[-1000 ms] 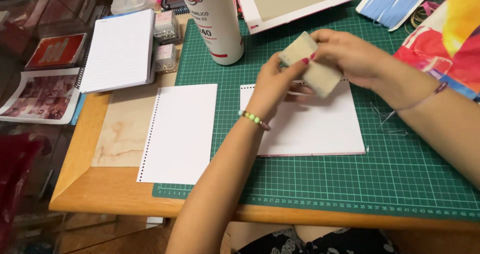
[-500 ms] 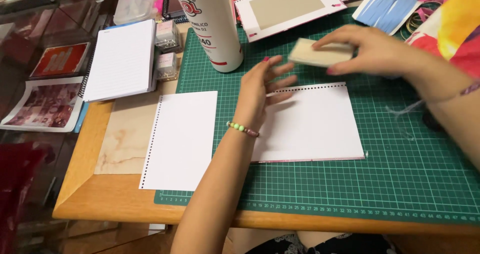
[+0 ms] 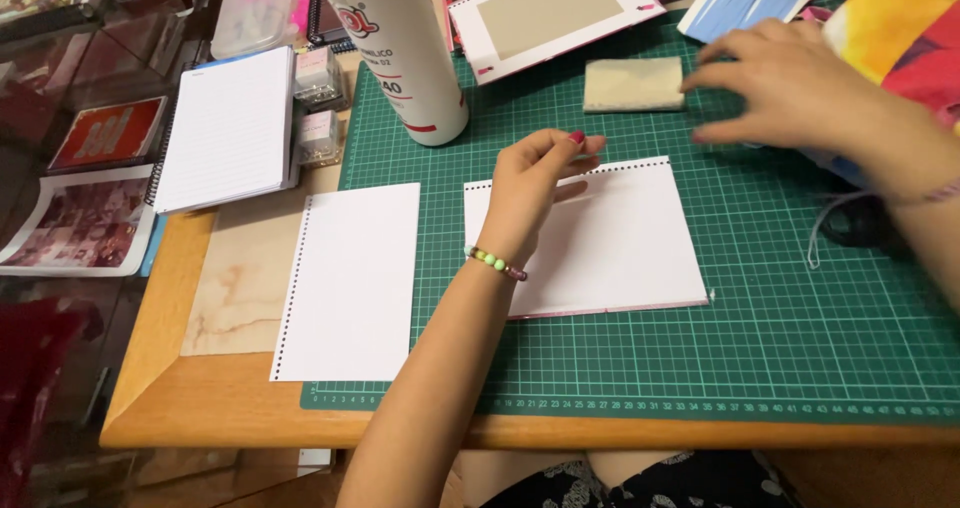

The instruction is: The person uses a small eraser to rub the surface of a white sheet of paper on a green cutting mat. They then use a colorful cloth to wipe the paper and the mat, removing eraser debris.

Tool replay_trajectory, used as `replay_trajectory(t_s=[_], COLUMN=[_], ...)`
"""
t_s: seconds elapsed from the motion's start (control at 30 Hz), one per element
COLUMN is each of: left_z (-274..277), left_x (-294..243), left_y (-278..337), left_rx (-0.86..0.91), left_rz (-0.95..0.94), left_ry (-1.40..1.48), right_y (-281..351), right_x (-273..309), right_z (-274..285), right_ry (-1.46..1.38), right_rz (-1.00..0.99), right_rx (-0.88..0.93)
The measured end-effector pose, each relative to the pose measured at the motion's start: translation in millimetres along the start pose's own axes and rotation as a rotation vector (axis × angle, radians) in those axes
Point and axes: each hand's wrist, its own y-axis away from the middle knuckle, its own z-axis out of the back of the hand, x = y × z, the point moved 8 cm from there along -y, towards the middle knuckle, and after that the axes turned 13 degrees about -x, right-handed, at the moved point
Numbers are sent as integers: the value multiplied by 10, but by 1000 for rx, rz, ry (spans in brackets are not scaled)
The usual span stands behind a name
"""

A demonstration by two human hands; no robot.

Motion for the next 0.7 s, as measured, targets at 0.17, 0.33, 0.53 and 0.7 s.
replay_trajectory(t_s=[0.17,0.33,0.53,0.7], left_z=[-264,-715,-1548,-2011], left_x=[83,232,402,452], left_y=[-20,-9,-23,-120], left_rx=[47,111,267,248], left_rz=[0,2,97,113], left_ry=[4,-40,-95,45], right_y=[459,660,626,656], right_x=[-311,-500,-417,-238], right_z=[18,82,514,756], right_ry=[268,285,156,-381], right_rz=[-67,-82,-89,-75], right_rx=[139,-99,-618,-782])
